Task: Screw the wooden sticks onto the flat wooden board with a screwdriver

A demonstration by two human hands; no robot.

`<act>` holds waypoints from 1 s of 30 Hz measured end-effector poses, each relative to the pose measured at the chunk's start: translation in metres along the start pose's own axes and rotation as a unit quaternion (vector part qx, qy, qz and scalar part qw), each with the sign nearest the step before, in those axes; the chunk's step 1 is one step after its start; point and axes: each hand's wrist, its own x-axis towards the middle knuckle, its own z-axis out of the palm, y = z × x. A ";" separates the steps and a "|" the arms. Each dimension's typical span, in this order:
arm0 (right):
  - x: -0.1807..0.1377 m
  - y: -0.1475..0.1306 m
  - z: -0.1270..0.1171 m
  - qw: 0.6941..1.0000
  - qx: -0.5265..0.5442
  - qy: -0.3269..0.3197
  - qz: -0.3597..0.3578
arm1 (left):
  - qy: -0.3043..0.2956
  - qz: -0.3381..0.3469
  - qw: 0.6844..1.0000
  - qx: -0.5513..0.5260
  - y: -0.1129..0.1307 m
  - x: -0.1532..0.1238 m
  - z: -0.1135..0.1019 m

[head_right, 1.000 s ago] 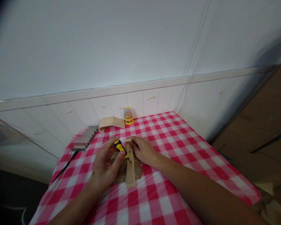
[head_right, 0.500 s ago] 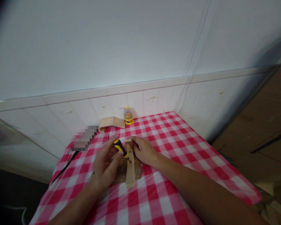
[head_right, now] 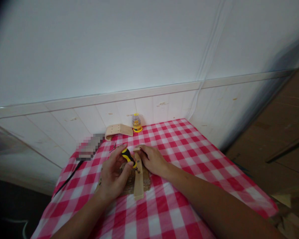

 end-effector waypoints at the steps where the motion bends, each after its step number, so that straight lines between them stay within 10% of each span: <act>1: 0.000 -0.001 0.000 1.000 0.000 0.001 -0.001 | -0.002 0.004 1.000 -0.002 -0.001 0.000 0.001; 30: 0.000 -0.003 -0.001 1.000 0.001 0.003 0.005 | 0.060 -0.044 0.997 -0.018 -0.016 0.006 0.012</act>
